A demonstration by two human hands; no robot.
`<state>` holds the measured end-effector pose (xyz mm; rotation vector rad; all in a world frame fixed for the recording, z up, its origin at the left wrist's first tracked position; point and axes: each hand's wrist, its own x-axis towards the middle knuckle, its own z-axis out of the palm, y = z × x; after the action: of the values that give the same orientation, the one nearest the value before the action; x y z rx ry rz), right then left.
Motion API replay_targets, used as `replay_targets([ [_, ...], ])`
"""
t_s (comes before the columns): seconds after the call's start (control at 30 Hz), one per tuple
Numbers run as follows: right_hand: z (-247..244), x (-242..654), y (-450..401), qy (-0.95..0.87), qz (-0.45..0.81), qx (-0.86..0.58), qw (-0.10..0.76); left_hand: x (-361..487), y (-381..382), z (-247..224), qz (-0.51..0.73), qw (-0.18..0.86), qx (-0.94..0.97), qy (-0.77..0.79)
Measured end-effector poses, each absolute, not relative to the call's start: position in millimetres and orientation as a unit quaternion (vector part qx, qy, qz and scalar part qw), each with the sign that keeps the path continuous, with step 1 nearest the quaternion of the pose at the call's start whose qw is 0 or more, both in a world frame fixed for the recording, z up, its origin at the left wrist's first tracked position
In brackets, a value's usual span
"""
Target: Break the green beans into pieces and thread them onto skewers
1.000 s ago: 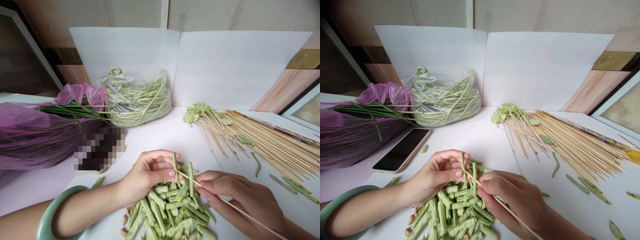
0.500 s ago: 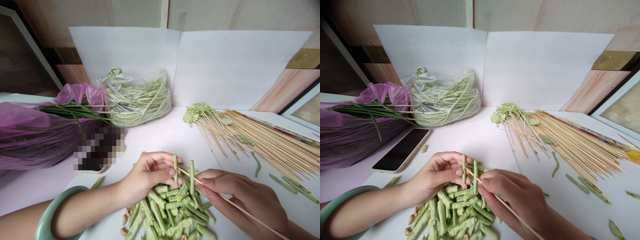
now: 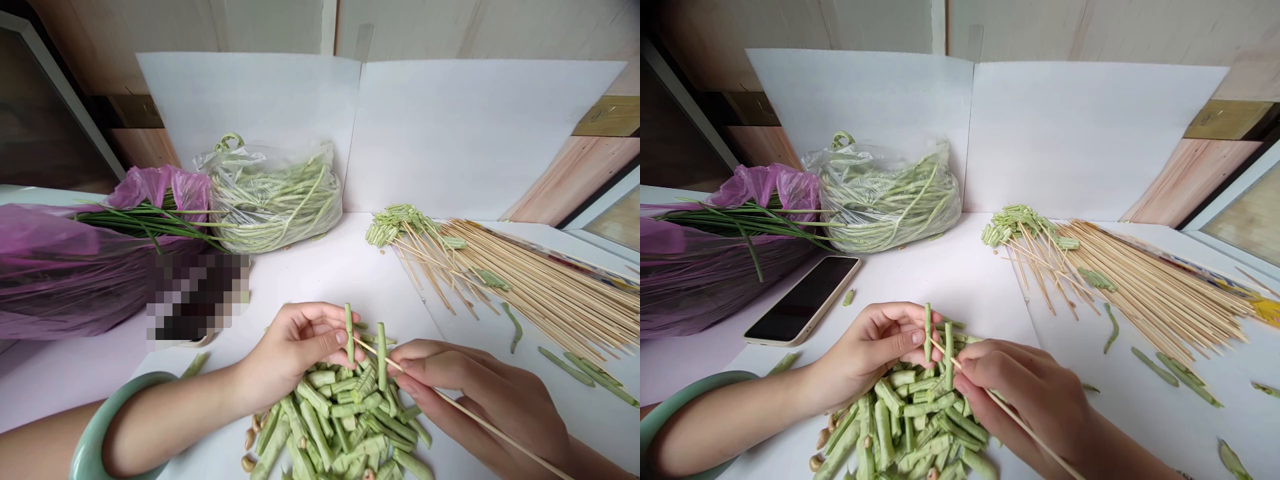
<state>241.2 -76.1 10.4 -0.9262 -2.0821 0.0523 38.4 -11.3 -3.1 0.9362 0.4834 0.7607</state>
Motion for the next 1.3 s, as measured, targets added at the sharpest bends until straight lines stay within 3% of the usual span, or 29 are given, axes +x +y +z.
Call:
replay_targets([
  [1.3,6.4,236.2,-78.8,-0.817,0.05,-0.399,0.413,36.9,-10.7,-6.0,0.355,0.777,0.463,0.234],
])
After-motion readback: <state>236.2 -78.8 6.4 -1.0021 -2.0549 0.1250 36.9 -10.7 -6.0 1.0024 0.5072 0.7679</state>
